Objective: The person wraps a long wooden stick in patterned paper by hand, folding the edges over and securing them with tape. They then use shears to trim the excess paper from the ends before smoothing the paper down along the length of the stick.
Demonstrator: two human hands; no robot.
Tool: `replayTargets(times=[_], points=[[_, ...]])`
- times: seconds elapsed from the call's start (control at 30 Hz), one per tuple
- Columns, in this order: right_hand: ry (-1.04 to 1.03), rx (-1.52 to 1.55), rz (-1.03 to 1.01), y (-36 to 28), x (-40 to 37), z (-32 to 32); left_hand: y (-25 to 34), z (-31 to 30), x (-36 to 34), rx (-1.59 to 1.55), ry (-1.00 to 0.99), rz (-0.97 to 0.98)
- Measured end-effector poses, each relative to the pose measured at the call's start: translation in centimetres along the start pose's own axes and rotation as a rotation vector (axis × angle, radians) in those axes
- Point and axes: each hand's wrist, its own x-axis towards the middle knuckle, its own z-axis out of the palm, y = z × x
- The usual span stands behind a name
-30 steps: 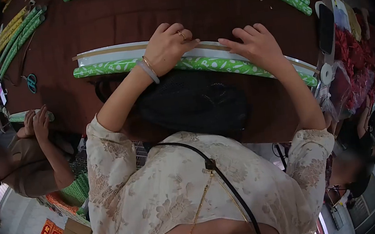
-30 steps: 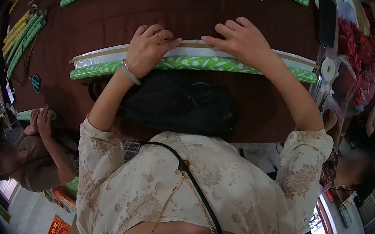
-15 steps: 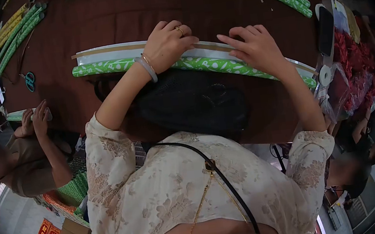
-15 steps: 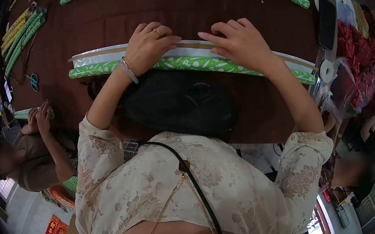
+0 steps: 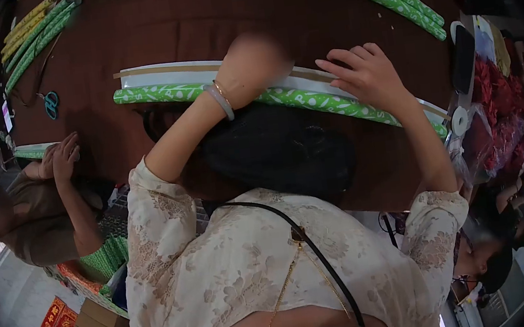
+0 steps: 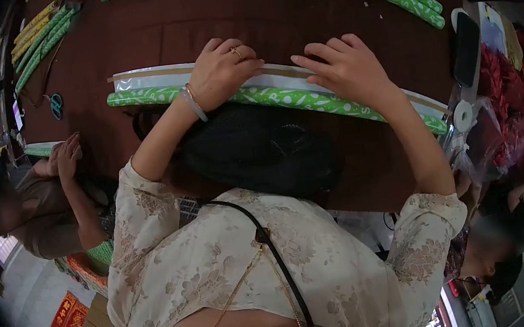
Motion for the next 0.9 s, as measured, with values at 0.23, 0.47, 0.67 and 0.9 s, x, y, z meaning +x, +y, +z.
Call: replayTargets(times=[0.23,0.47,0.67,0.9], points=[[-0.006,-0.064,-0.101,-1.2,2.3,-0.5,0.3,0.0,0.0,-0.041,0.031,0.0],[-0.066,-0.015,-0.067,-0.9,0.6,-0.9,0.7,-0.4,0.5,0.018,-0.014,-0.009],[-0.136,-0.084,-0.043,-0.7,-1.2,-1.1,0.6,0.4,0.4,-0.002,-0.003,-0.023],[-0.156,-0.154,0.027,-0.8,-1.9,-1.3,0.6,0.0,0.4,-0.009,-0.017,-0.038]])
